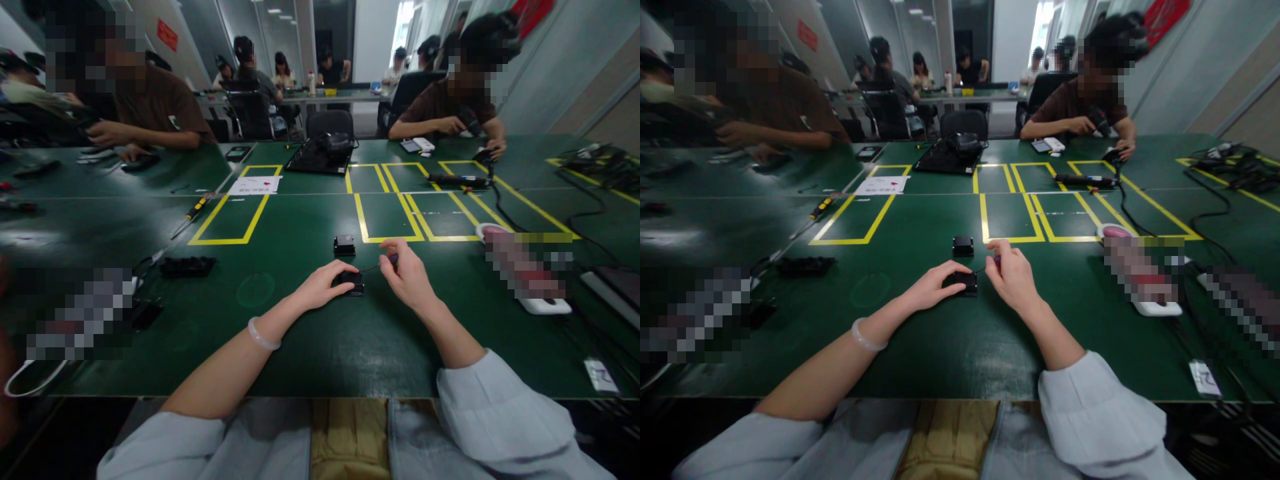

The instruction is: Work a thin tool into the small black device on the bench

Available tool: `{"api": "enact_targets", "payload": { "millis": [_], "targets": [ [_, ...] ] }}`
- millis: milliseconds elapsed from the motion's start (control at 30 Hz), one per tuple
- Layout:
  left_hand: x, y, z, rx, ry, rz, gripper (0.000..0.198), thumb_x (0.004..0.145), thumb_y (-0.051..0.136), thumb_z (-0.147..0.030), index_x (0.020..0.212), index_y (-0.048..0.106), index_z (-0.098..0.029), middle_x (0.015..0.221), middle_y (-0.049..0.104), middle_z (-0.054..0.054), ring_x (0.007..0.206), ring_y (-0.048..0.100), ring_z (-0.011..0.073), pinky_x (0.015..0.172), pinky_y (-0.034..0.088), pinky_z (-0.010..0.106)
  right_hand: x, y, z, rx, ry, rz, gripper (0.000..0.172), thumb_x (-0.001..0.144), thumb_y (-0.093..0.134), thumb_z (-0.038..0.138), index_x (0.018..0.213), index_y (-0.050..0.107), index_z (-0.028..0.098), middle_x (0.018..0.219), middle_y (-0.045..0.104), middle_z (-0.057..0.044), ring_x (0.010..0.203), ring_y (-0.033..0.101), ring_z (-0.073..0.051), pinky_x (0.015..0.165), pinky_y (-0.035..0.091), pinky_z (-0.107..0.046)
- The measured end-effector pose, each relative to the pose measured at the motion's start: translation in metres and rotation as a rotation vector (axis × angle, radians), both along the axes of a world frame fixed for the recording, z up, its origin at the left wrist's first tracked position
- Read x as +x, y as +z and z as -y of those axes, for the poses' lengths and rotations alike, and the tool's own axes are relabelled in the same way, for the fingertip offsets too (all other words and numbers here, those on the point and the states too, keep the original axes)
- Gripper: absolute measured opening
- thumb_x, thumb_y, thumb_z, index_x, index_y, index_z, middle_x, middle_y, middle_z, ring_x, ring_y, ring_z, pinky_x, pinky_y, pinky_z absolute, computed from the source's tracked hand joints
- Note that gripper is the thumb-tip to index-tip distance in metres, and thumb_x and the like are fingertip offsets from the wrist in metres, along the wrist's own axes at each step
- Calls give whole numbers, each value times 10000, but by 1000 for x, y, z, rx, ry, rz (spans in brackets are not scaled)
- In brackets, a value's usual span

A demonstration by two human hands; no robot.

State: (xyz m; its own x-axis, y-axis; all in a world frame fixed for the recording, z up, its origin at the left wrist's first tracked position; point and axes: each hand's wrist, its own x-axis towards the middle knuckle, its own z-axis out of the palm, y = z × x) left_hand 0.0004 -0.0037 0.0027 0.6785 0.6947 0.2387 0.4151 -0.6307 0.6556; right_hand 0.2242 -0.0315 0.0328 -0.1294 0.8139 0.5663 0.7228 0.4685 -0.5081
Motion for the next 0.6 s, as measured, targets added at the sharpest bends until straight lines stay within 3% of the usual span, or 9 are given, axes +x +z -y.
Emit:
{"api": "enact_targets", "payload": {
  "millis": [200, 433, 600],
  "targets": [
    [-1, 0, 0, 7, -2, 0, 314, 931, 519, -372, 1211, 559, -237, 1157, 599, 60, 1075, 569, 218, 944, 436, 348, 1, -2, -1, -10, -27, 24, 233, 914, 468, 408, 1029, 512, 211, 766, 595, -32, 709, 550, -194, 700, 427, -319],
    [-1, 0, 0, 12, 4, -6, 310, 930, 527, -360, 1215, 556, -242, 1154, 597, 47, 1058, 574, 206, 937, 435, 332, 1, -1, -2, -20, -6, 11, 199, 888, 445, 273, 1073, 479, 206, 764, 589, -20, 680, 542, -181, 680, 427, -307],
    [-1, 0, 0, 12, -1, -4, 310, 933, 525, -353, 1219, 552, -235, 1154, 593, 50, 1057, 571, 205, 933, 435, 328, 1, 0, -1, 3, -1, 33, 198, 900, 455, 308, 1065, 484, 203, 793, 593, -31, 714, 557, -190, 712, 427, -318]
  ]
}}
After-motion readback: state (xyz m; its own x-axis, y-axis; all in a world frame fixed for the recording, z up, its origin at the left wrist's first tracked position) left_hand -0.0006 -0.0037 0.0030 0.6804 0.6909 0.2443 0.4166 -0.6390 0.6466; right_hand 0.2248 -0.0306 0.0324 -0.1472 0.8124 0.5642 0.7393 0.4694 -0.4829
